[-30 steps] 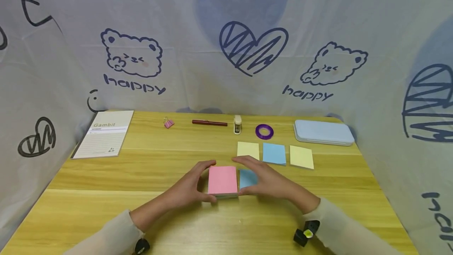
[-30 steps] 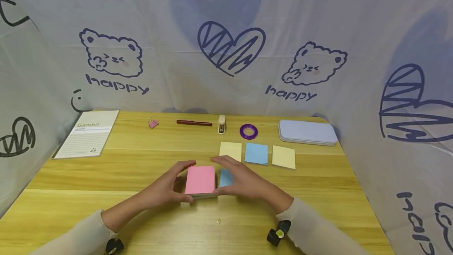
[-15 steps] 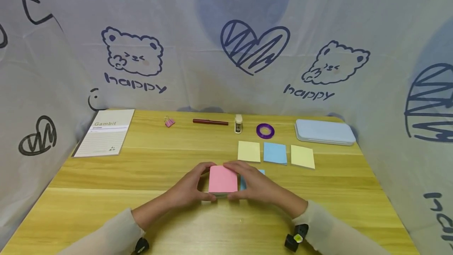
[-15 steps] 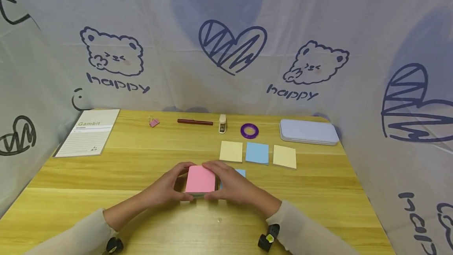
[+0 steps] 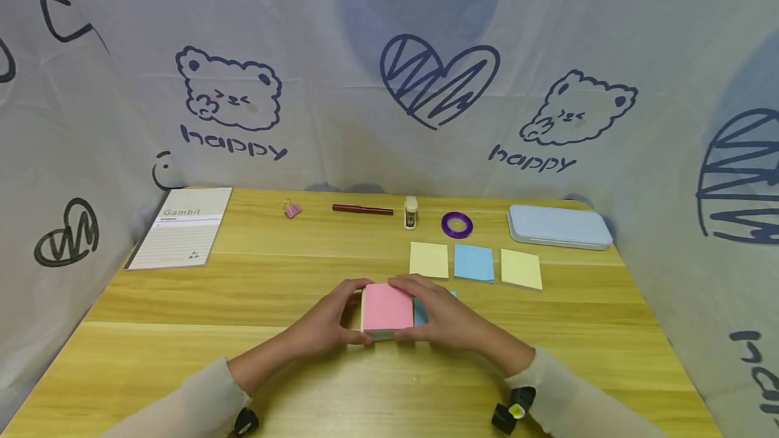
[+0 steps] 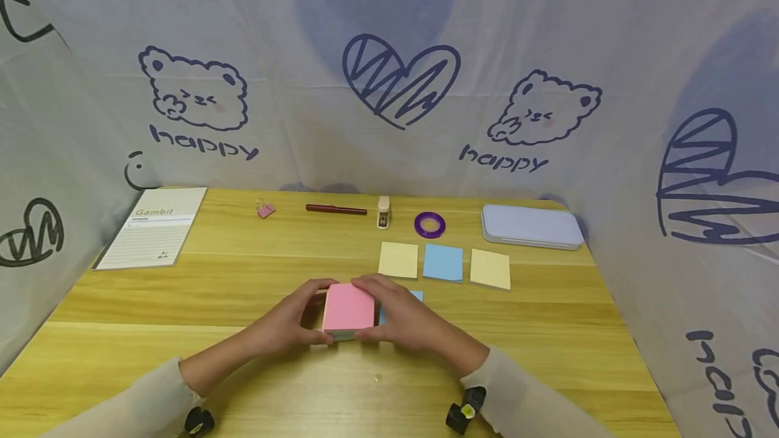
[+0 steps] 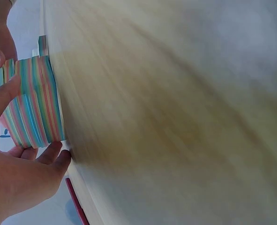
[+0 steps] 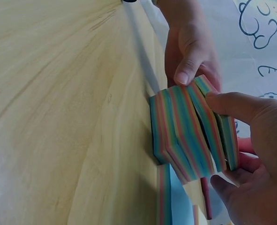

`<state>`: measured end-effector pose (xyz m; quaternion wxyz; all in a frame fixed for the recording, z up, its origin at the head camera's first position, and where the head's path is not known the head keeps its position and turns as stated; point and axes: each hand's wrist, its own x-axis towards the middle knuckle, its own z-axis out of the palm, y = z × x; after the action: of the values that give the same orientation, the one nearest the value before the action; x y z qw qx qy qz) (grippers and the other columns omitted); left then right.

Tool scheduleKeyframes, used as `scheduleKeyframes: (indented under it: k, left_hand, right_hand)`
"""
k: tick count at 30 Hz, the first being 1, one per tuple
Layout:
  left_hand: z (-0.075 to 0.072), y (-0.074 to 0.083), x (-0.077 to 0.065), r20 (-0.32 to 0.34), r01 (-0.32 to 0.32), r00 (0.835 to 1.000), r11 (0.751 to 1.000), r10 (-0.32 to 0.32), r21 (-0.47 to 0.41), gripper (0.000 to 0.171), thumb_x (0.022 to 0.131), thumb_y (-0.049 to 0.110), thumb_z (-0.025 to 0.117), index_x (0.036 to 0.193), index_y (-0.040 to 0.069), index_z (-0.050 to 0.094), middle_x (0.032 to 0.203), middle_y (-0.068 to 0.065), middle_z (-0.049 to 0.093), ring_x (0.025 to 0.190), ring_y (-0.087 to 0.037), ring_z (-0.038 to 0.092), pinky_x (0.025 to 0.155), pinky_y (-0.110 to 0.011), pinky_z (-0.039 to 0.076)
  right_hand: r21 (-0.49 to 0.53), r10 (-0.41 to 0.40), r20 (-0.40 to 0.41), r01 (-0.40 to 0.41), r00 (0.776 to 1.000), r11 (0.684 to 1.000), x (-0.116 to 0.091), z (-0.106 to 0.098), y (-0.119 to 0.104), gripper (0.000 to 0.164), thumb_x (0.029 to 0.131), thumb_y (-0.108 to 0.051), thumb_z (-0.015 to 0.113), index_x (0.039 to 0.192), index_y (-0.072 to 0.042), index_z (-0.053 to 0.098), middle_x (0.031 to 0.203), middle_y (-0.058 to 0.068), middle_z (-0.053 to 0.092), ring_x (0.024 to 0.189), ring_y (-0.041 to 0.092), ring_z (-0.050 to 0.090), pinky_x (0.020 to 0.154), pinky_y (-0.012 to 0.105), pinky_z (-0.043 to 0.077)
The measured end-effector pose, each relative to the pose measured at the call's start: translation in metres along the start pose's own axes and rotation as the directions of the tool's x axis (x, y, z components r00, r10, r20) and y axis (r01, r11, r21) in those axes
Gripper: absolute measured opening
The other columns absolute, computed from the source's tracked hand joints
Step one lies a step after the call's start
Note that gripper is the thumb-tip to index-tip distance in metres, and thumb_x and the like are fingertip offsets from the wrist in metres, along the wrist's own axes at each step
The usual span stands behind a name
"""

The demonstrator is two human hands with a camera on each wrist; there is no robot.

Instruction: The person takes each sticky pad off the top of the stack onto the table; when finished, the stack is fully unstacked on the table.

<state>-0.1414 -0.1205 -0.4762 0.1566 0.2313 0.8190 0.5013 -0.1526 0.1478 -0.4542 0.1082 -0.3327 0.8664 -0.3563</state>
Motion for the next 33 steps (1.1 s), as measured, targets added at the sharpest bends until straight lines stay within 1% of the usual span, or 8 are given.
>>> scheduleKeyframes:
  k: [9, 15, 21, 23, 24, 28, 31, 33]
  left_hand:
    - [0.002, 0.0, 0.0, -0.005, 0.008, 1.0, 0.999, -0.008, 0.032, 0.088, 0.079, 0.012, 0.091, 0.152, 0.006, 0.041, 0.148, -0.015, 0.048, 0.142, -0.038, 0.046, 0.12, -0.055, 0.032]
    - [0.002, -0.001, 0.0, -0.005, 0.023, 1.0, 0.998, -0.023, 0.054, 0.09, 0.08, 0.017, 0.09, 0.153, 0.008, 0.04, 0.148, -0.014, 0.048, 0.142, -0.037, 0.045, 0.12, -0.055, 0.033]
    - [0.001, 0.001, -0.001, -0.001, 0.027, 1.0, 0.997, -0.027, 0.069, 0.089, 0.081, 0.017, 0.09, 0.154, 0.007, 0.039, 0.15, -0.014, 0.047, 0.142, -0.036, 0.045, 0.119, -0.056, 0.033]
    - [0.001, 0.002, -0.001, -0.001, 0.028, 1.0, 0.997, -0.028, 0.07, 0.089, 0.081, 0.017, 0.09, 0.154, 0.007, 0.039, 0.15, -0.014, 0.046, 0.142, -0.037, 0.044, 0.119, -0.056, 0.033]
    - [0.001, 0.002, -0.002, -0.001, 0.029, 1.0, 0.997, -0.029, 0.071, 0.089, 0.081, 0.017, 0.09, 0.154, 0.007, 0.039, 0.15, -0.015, 0.046, 0.143, -0.037, 0.044, 0.119, -0.056, 0.033]
    - [0.001, 0.001, -0.002, -0.002, 0.032, 0.999, 0.997, -0.032, 0.07, 0.089, 0.081, 0.017, 0.09, 0.154, 0.007, 0.039, 0.151, -0.015, 0.045, 0.143, -0.037, 0.044, 0.12, -0.056, 0.033]
    - [0.001, 0.001, -0.001, -0.001, 0.03, 1.0, 0.997, -0.03, 0.072, 0.089, 0.081, 0.018, 0.09, 0.154, 0.007, 0.039, 0.151, -0.015, 0.045, 0.143, -0.037, 0.044, 0.119, -0.056, 0.033]
    - [0.001, 0.001, -0.001, -0.003, 0.029, 1.0, 0.997, -0.029, 0.076, 0.09, 0.081, 0.018, 0.09, 0.154, 0.006, 0.039, 0.151, -0.015, 0.046, 0.142, -0.036, 0.044, 0.119, -0.056, 0.033]
  right_hand:
    - [0.029, 0.085, -0.058, -0.083, 0.995, 0.996, -0.027, -0.021, 0.017, 0.083, 0.083, -0.034, 0.087, 0.154, -0.015, 0.048, 0.154, 0.003, 0.05, 0.139, 0.03, 0.049, 0.111, 0.058, 0.042]
    - [0.031, 0.148, -0.103, -0.146, 0.984, 0.989, -0.059, -0.036, 0.04, 0.085, 0.082, -0.036, 0.088, 0.154, -0.016, 0.048, 0.155, 0.007, 0.049, 0.142, 0.037, 0.045, 0.114, 0.065, 0.037]
    - [0.061, 0.192, -0.136, -0.186, 0.972, 0.981, -0.089, -0.043, 0.069, 0.085, 0.083, -0.03, 0.089, 0.155, -0.014, 0.046, 0.156, 0.012, 0.048, 0.143, 0.042, 0.043, 0.115, 0.067, 0.033]
    - [0.067, 0.219, -0.139, -0.211, 0.966, 0.975, -0.097, -0.044, 0.078, 0.085, 0.083, -0.03, 0.088, 0.155, -0.017, 0.046, 0.158, 0.013, 0.045, 0.145, 0.043, 0.04, 0.116, 0.067, 0.03]
    - [0.067, 0.232, -0.14, -0.225, 0.963, 0.972, -0.101, -0.044, 0.081, 0.085, 0.083, -0.031, 0.088, 0.155, -0.017, 0.046, 0.158, 0.013, 0.044, 0.146, 0.042, 0.039, 0.119, 0.062, 0.03]
    - [0.077, 0.254, -0.146, -0.245, 0.956, 0.967, -0.11, -0.045, 0.092, 0.085, 0.082, -0.03, 0.088, 0.155, -0.018, 0.046, 0.16, 0.013, 0.042, 0.148, 0.041, 0.036, 0.12, 0.061, 0.028]
    - [0.054, 0.238, -0.15, -0.232, 0.96, 0.971, -0.113, -0.045, 0.098, 0.085, 0.082, -0.029, 0.089, 0.154, -0.016, 0.047, 0.159, 0.013, 0.043, 0.145, 0.041, 0.039, 0.117, 0.063, 0.03]
    - [0.038, 0.232, -0.144, -0.229, 0.962, 0.973, -0.115, -0.044, 0.1, 0.085, 0.082, -0.029, 0.089, 0.154, -0.014, 0.047, 0.158, 0.014, 0.044, 0.144, 0.041, 0.042, 0.116, 0.059, 0.033]
